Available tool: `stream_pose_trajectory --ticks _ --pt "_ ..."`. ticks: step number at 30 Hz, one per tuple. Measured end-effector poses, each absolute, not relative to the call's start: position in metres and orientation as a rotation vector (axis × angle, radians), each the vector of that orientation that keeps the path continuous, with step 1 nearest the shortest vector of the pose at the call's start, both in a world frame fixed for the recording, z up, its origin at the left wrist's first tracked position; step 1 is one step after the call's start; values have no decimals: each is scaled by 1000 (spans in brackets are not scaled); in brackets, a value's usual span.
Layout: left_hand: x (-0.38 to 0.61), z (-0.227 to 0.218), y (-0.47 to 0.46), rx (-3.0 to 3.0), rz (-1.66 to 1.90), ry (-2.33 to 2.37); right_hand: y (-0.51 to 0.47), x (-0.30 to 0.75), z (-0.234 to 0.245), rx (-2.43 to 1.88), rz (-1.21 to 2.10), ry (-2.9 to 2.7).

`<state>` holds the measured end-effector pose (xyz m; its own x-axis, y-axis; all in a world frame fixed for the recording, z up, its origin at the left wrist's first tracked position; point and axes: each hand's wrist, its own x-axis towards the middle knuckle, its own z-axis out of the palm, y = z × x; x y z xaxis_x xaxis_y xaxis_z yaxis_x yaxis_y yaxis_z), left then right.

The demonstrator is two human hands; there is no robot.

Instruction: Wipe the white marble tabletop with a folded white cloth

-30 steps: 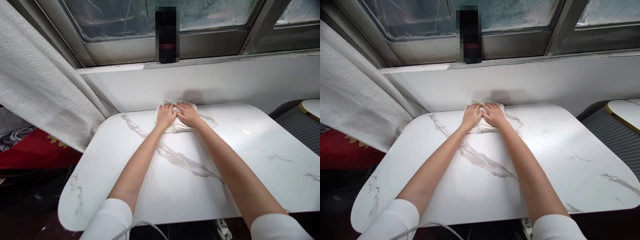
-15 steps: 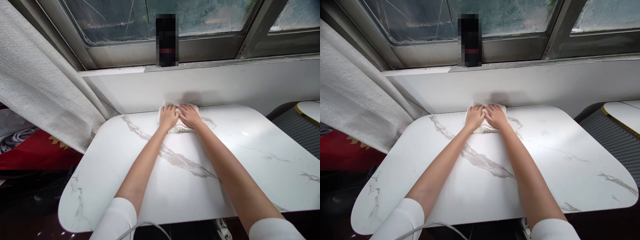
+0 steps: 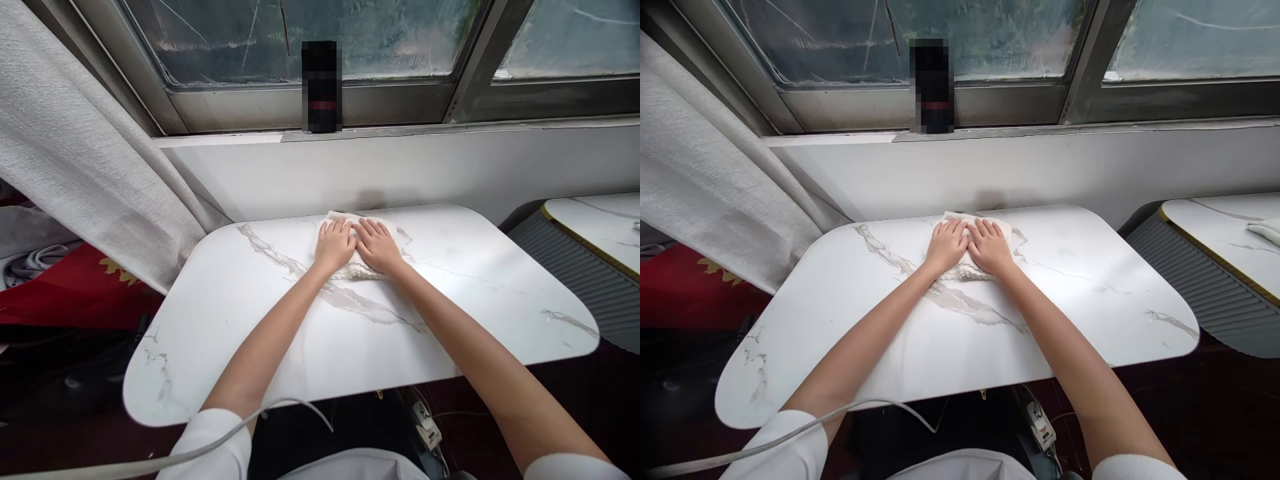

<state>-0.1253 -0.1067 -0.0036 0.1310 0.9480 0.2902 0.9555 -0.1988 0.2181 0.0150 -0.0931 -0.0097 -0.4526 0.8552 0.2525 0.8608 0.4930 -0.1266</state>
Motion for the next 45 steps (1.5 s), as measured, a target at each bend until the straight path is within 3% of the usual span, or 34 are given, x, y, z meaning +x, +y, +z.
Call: stream_pose_trajectory --ticks 23,45 --pt "-80 -4 -286 -2428 -448 -1886 -260 81 -17 -1190 -64 -2559" --pt "-43 -1 -243 -2633 -445 -1746 -233 128 -16 -1259 -22 -2503"
